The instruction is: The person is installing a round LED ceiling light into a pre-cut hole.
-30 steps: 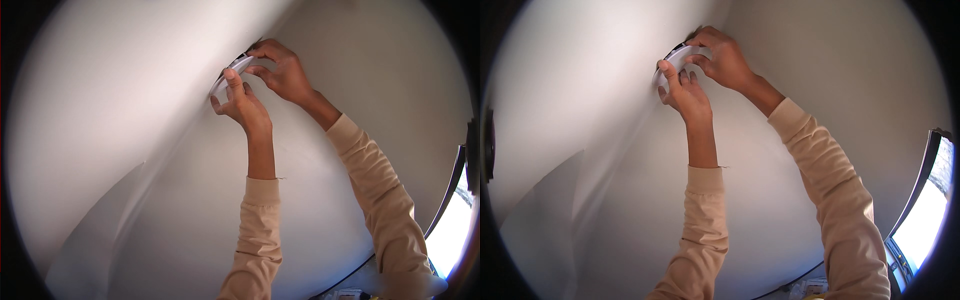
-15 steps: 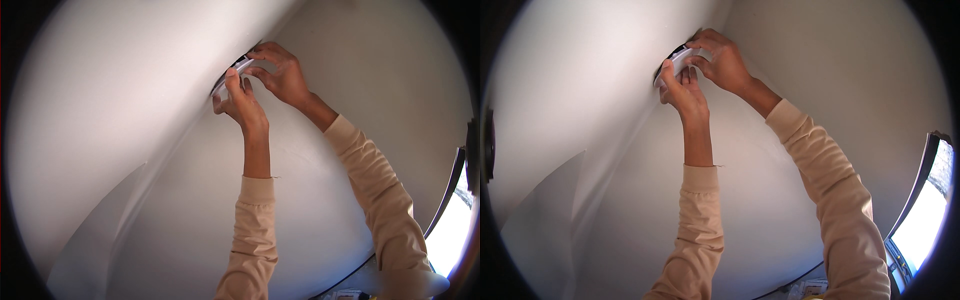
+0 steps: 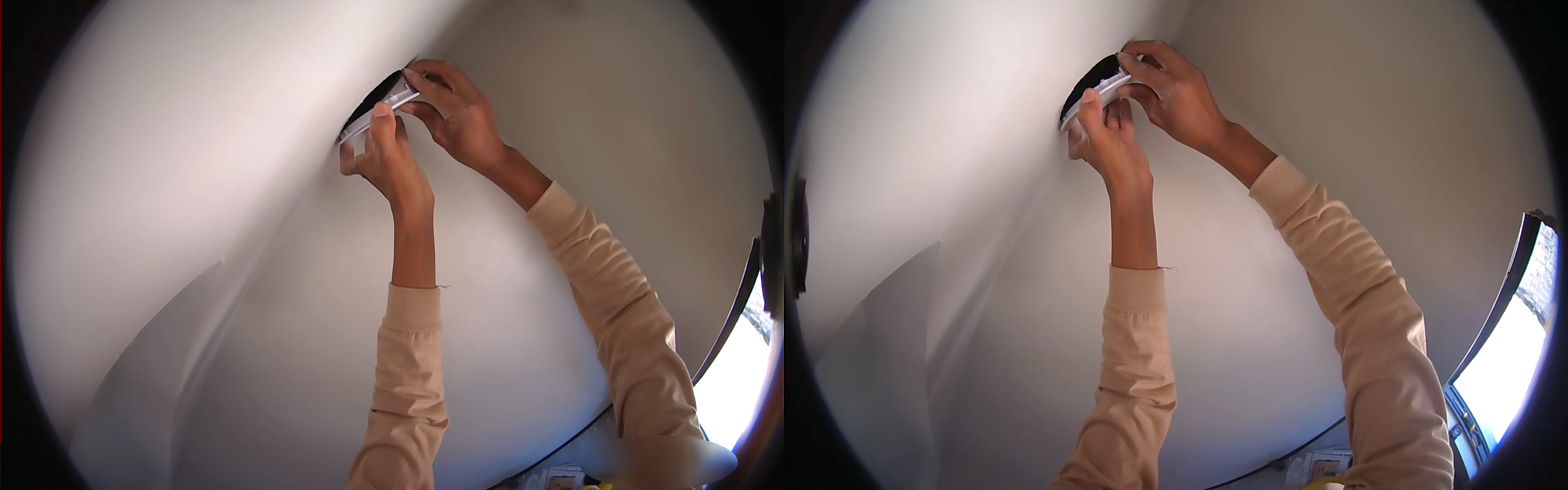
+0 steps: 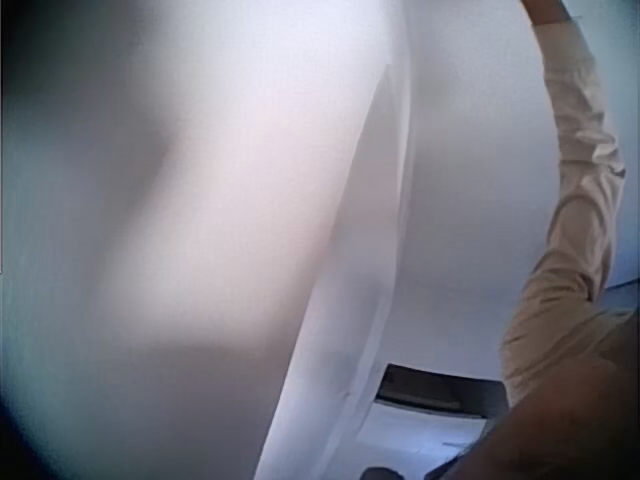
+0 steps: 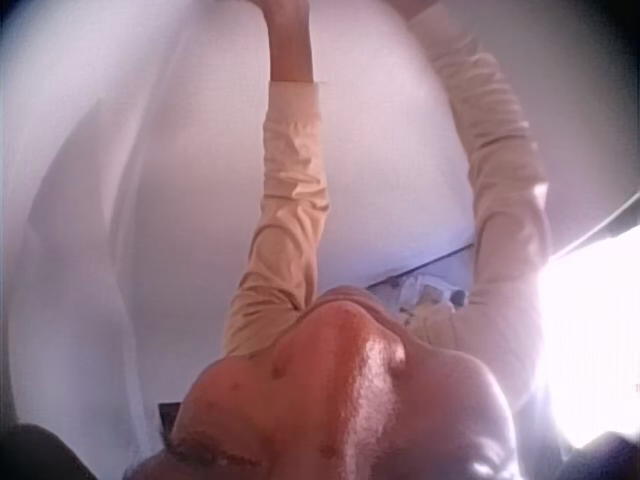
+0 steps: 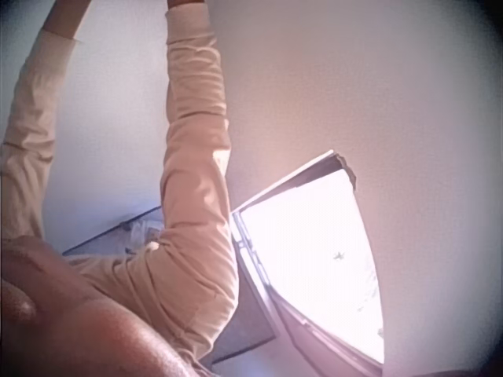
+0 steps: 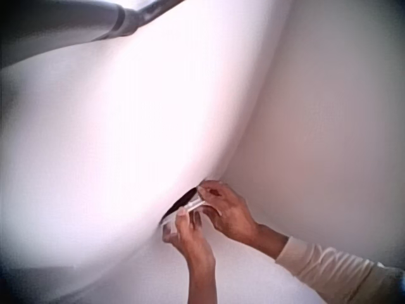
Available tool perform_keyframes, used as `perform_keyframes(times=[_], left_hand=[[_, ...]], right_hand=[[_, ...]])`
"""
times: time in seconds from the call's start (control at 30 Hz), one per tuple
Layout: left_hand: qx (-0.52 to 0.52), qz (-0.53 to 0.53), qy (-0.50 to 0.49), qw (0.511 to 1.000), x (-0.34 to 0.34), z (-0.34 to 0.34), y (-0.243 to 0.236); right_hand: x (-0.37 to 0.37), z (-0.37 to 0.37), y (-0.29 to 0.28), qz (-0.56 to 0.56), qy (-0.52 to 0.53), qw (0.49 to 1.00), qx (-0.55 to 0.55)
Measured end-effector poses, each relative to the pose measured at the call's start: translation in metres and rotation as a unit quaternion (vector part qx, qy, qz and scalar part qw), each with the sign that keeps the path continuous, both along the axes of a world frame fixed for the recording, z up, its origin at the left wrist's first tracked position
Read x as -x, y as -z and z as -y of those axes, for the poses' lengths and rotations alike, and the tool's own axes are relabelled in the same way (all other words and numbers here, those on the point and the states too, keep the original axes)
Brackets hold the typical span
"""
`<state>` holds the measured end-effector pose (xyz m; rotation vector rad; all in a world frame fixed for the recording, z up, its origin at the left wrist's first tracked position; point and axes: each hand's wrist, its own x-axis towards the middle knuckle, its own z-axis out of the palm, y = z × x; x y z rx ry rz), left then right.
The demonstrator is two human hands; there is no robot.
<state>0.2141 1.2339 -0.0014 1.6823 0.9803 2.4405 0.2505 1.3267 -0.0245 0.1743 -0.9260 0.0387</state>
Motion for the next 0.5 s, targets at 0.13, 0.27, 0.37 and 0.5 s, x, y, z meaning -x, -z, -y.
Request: perform_keyframes(times=[0.13,0.27,0.37,0.5], left_hand=[[0.012,-0.008,-0.017,1.000,0.004,0.003,0.000],[0.015,-0.006,-0.018,1.000,0.008,0.002,0.001],[0.005,-0.001,-0.010,1.000,0.015,-0.003,0.005],[0.010,-0.036,0.008,0.999,0.028,-0.004,0.005]], right_hand=[[0.001,0.002,0.000,0.025,-0.006,1.000,0.016],[0.007,0.002,0.003,0.035,-0.008,0.999,0.030],[0.009,-0.011,0.005,0.032,0.036,0.999,-0.006],[0.013,-0.010,0.010,0.045,0.061,0.997,-0.010]])
